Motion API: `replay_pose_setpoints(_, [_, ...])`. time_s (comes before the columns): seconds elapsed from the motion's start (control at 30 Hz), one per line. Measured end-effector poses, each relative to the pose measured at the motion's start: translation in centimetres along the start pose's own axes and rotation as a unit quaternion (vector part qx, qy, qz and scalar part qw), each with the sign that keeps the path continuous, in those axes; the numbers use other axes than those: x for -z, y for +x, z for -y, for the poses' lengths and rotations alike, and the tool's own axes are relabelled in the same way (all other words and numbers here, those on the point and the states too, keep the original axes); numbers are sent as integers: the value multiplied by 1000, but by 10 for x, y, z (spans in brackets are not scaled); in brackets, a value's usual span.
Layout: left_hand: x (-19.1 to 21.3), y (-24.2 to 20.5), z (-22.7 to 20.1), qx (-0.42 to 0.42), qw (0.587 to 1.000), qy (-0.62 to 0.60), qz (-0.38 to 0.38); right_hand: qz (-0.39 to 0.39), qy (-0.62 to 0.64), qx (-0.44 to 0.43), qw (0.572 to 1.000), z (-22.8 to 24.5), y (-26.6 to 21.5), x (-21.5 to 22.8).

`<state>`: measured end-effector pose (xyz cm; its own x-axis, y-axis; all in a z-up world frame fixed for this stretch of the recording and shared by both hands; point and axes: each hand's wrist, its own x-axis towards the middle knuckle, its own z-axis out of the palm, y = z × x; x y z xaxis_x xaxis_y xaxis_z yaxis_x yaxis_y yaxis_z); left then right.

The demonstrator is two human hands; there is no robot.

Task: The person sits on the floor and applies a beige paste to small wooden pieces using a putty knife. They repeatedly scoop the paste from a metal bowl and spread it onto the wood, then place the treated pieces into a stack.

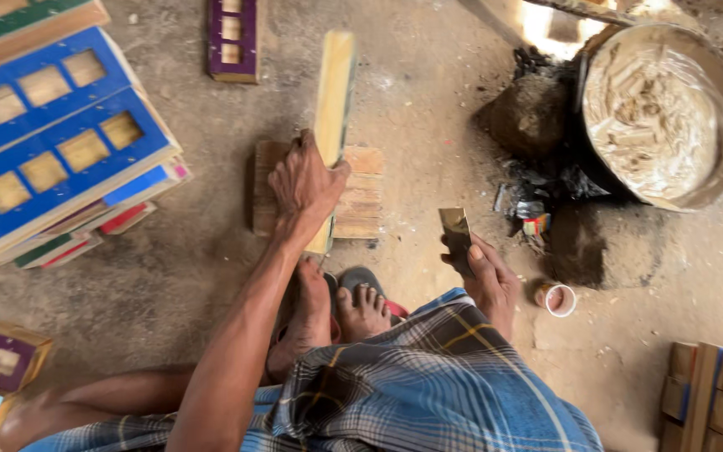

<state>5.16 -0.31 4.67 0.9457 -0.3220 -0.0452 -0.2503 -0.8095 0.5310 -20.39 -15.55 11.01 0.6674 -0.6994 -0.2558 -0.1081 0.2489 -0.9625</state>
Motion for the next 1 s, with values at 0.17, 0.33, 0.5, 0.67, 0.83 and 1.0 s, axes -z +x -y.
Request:
replay_pose_setpoints(0.17, [-30,-7,0,61,993,-16,104,70,157,-25,985,11,5,-10])
replay_pose_setpoints(0.33, [-23,-39,27,-102,993,55,2,108,255,-94,956,15,16,-13])
replay_pose_setpoints(0.5, [-20,-41,52,-430,841,328,20,137,261,-92,951,19,16,-13])
replay_pose_setpoints(0.67, [-12,-37,34,-550,789,263,78,131,242,-50,960,38,10,-29])
replay_pose_setpoints(0.83, [35,-8,-4,-483,862,104,113,129,54,58,988,61,-1,-17])
replay_pose_setpoints(1.0, [94,18,-35,-372,905,-6,204,247,-104,195,944,91,9,-13])
